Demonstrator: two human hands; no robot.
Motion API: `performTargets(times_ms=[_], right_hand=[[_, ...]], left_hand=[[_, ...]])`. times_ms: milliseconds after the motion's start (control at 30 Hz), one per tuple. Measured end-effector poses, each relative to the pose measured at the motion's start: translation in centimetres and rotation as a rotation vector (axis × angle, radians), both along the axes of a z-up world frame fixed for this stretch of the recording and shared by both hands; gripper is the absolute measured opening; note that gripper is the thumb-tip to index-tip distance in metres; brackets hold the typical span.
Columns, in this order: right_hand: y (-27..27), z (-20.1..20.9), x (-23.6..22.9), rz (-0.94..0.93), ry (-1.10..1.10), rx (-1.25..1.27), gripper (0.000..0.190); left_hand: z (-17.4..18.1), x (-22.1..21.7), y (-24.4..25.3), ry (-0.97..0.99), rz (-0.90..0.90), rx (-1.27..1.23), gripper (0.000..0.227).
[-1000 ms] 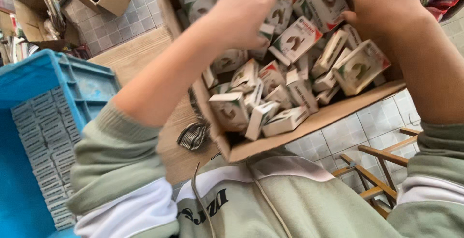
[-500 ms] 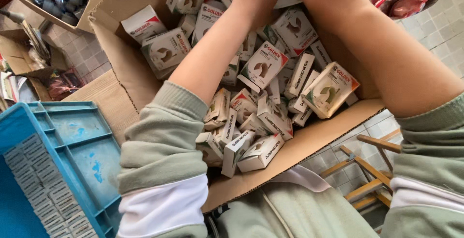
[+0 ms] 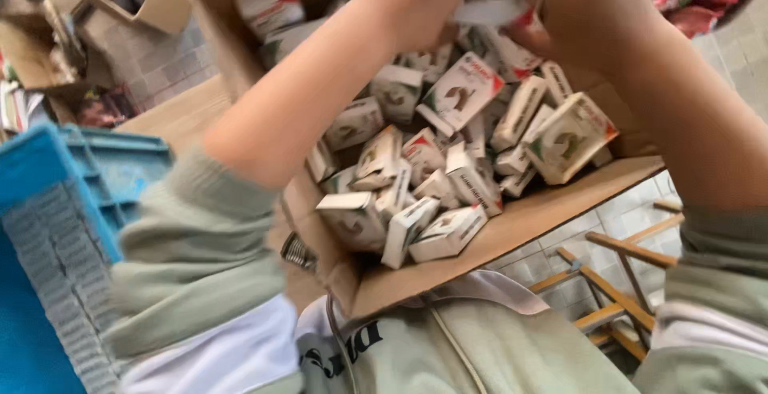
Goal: The person organizes small boxes of cable clips by taking them from a large cardboard shipping carton and placing them into a blue plastic storage bin.
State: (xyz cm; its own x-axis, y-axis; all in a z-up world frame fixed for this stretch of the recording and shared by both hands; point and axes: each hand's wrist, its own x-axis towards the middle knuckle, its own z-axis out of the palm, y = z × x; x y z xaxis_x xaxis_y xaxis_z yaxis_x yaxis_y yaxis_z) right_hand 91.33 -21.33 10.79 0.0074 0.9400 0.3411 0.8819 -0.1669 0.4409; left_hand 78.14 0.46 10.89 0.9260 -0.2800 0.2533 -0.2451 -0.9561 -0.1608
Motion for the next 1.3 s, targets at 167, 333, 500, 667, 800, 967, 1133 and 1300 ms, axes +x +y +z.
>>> performTargets(times_ms=[167, 333, 500, 667, 800, 967, 1133, 1300], right_hand=[[-0.4, 7.6, -11.3, 0.197, 0.113, 0.064, 0.071], [1.1, 10.0, -22.5, 0.359, 0.200, 0.024, 0.060], [4.2, 9.9, -34.2, 0.590, 0.213, -0.122, 0.043], [7.1, 3.1, -42.0, 0.682, 0.297, -0.344, 0.042], [9.2, -1.9, -45.6, 0.704, 0.527, -0.597, 0.070], [11.6, -13.7, -50.4, 0.623, 0.446, -0.776, 0.074], [13.6, -19.7, -54.4, 0.740, 0.588, -0.915, 0.068], [13.9, -21.6, -53.8, 0.652, 0.742, -0.721, 0.073]], left_hand=[[7.5, -13.5, -2.3, -0.098, 0.049, -0.005, 0.084], [8.8, -27.9, -4.1, -0.115, 0.128, -0.145, 0.083], [5.0, -42.1, -7.0, -0.174, 0.485, -0.277, 0.079], [-6.8, -51.8, -10.4, -0.181, 0.700, -0.526, 0.086], [-12.2, -55.2, -13.1, -0.158, 0.740, -0.994, 0.067], [-19.6, -57.3, -13.0, -0.011, 1.083, -1.042, 0.057], [-21.3, -57.0, -10.9, 0.343, 1.157, -1.181, 0.090], [-21.9, -56.1, -9.6, 0.393, 1.320, -1.206, 0.107]])
